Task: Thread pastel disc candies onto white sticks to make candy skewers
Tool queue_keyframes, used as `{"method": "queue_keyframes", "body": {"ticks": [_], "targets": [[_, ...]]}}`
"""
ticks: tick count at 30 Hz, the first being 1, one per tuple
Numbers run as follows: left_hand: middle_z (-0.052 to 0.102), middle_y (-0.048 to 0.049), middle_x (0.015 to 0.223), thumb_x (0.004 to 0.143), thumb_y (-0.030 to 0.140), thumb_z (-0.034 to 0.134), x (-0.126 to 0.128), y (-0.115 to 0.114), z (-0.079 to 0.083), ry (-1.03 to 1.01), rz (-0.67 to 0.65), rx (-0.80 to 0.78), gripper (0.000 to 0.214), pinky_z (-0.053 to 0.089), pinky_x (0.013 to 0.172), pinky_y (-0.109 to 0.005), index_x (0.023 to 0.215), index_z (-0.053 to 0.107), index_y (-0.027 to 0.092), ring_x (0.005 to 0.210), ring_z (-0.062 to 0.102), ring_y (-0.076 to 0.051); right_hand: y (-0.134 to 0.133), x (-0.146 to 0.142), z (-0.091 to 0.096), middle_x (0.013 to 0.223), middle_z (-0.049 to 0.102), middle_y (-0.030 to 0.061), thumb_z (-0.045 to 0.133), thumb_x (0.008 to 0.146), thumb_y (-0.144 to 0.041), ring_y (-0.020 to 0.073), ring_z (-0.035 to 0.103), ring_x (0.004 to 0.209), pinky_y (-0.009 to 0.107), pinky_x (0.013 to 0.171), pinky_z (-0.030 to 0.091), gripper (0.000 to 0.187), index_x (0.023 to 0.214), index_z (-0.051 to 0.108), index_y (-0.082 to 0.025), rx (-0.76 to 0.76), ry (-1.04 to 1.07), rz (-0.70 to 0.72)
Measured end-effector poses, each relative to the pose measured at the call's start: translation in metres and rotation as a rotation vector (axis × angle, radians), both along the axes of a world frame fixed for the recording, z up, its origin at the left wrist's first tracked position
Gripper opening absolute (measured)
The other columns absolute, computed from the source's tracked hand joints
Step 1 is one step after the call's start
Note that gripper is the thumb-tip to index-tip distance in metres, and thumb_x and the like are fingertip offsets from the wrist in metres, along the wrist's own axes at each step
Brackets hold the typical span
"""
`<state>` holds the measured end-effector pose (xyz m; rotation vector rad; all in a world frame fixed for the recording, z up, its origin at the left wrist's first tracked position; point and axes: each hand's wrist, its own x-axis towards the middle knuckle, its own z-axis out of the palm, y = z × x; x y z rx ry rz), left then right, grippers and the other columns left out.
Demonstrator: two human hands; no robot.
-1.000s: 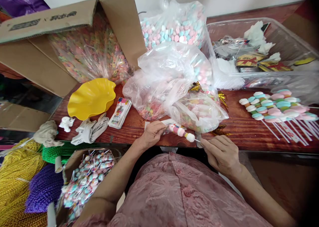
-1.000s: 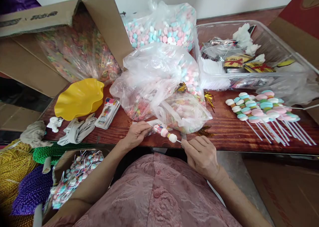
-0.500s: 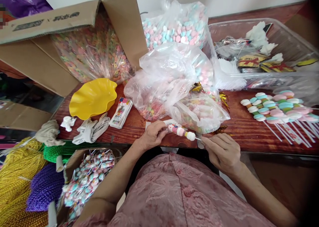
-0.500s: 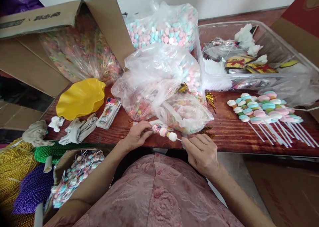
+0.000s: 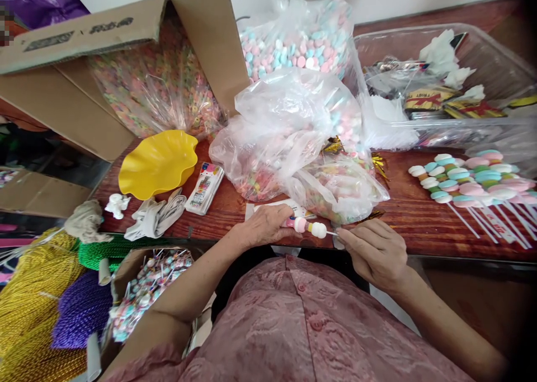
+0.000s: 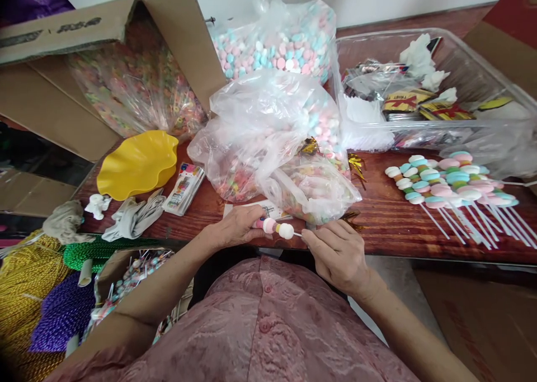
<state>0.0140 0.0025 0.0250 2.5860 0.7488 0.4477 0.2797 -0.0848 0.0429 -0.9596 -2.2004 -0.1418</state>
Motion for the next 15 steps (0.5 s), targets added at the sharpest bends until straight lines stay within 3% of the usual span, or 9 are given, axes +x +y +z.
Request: {"method": "queue_keyframes", "body": {"ticks": [3,7,10,15], "targets": [[0.057,-0.0002,0.074,0.084,0.059,0.063,0.004,-0.007,0.004,0.085,0.016,-0.02,0.041,0.033,0.056,-0.028,0.086,0.053,0.019,0.064,0.052,-0.016,0.005,0.001,0.004,0.077,0.068,0.0032,0.054,0.084,-0.003,0.0172,0.058,0.072,0.033,0.066,0.041,0.032,0.111,0.059,-0.02,0.039,-0.053,0.036],[0.063,-0.0036,0.081,0.085,0.026,0.066,0.006,-0.013,0.013,0.195,-0.001,-0.085,0.014,0.036,0.059,-0.028,0.091,0.056,0.018,0.07,0.057,-0.019,0.021,0.008,0.019,0.078,0.068,0.0014,0.051,0.085,-0.006,0.0157,0.055,0.069,0.033,0.064,0.038,0.03,0.111,0.059,-0.02,0.085,-0.158,0.098],[0.067,-0.0036,0.087,0.08,0.016,0.066,0.005,-0.013,0.023,0.156,-0.06,-0.29,0.015,0.042,0.065,-0.027,0.094,0.059,0.018,0.075,0.06,-0.019,0.034,0.015,0.033,0.077,0.068,-0.0001,0.049,0.089,-0.01,0.0148,0.055,0.069,0.033,0.064,0.038,0.028,0.11,0.06,-0.023,0.095,-0.227,0.146],[0.066,-0.0001,0.089,0.071,0.02,0.075,0.007,-0.012,0.035,-0.025,-0.091,-0.647,0.031,0.045,0.074,-0.027,0.099,0.063,0.018,0.084,0.06,-0.02,0.048,0.019,0.048,0.077,0.068,0.0013,0.049,0.093,-0.015,0.0155,0.056,0.071,0.033,0.065,0.039,0.022,0.11,0.06,-0.022,0.141,-0.244,0.215]]}}
